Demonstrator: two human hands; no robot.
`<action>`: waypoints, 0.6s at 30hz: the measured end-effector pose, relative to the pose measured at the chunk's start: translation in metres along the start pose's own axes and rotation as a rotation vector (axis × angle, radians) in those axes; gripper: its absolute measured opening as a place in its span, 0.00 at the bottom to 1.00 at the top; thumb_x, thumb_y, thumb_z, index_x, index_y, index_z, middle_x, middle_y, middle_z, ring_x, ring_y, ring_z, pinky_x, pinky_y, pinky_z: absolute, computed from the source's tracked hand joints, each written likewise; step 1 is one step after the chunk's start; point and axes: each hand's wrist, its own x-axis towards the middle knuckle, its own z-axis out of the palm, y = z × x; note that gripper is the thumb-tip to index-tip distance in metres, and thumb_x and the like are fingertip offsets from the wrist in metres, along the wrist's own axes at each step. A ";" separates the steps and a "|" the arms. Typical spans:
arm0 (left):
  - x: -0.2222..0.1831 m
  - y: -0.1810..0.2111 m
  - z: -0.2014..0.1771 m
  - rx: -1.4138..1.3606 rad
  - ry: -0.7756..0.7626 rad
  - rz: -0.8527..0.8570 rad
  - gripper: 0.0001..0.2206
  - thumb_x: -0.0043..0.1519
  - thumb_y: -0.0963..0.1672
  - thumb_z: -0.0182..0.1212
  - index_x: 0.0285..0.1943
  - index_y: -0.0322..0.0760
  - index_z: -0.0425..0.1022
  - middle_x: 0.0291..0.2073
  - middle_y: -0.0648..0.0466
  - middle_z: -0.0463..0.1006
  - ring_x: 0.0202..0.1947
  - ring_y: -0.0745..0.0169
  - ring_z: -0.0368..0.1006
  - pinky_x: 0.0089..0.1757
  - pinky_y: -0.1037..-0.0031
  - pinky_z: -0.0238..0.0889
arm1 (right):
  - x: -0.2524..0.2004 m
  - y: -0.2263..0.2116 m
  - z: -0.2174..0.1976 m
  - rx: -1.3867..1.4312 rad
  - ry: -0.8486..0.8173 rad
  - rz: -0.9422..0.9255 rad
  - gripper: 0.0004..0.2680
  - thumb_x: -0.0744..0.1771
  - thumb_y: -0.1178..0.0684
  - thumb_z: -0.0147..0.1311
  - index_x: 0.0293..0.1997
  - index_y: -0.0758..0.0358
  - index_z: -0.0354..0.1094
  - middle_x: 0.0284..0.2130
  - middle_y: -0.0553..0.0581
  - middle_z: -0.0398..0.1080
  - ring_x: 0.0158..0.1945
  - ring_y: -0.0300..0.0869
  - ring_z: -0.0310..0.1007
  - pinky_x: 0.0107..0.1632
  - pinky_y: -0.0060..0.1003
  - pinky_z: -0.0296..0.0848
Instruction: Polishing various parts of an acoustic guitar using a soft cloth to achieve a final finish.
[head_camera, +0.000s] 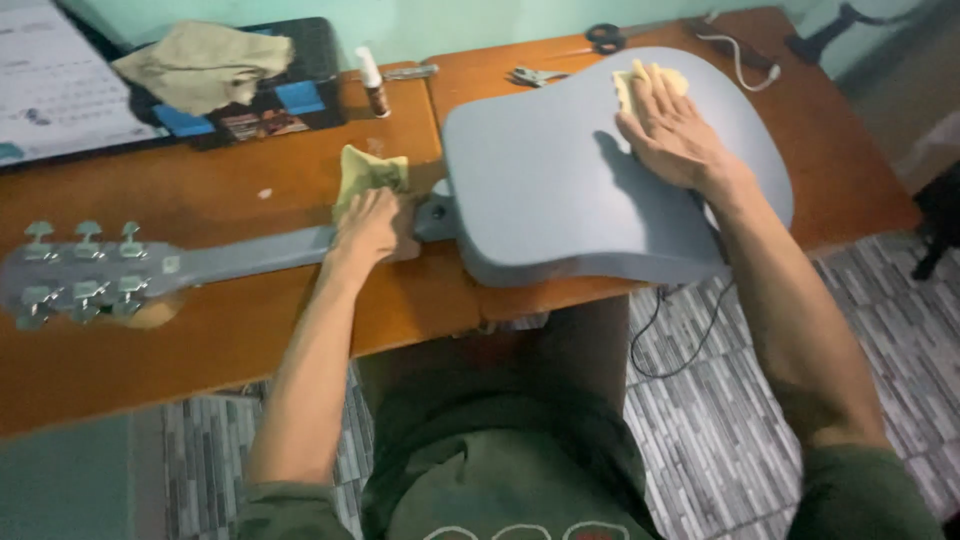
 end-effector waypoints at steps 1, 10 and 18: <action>0.001 0.002 -0.004 -0.126 -0.049 -0.128 0.30 0.49 0.39 0.72 0.63 0.36 0.67 0.68 0.45 0.63 0.71 0.39 0.55 0.63 0.48 0.54 | 0.002 -0.009 0.009 0.001 0.063 0.014 0.20 0.73 0.49 0.43 0.74 0.67 0.56 0.73 0.77 0.50 0.73 0.69 0.51 0.66 0.62 0.56; -0.037 0.030 -0.073 -0.033 -0.161 -0.131 0.30 0.53 0.36 0.69 0.67 0.28 0.65 0.71 0.43 0.60 0.74 0.41 0.51 0.68 0.50 0.47 | -0.065 -0.133 -0.133 0.308 -0.057 0.188 0.26 0.71 0.39 0.38 0.76 0.67 0.49 0.74 0.71 0.49 0.75 0.61 0.49 0.74 0.54 0.45; -0.049 0.035 -0.081 0.111 -0.172 -0.123 0.34 0.58 0.45 0.70 0.74 0.34 0.61 0.76 0.48 0.56 0.78 0.53 0.45 0.75 0.61 0.32 | -0.074 -0.079 -0.074 -0.250 0.199 0.306 0.25 0.70 0.45 0.48 0.69 0.81 0.61 0.65 0.81 0.61 0.69 0.69 0.60 0.70 0.61 0.53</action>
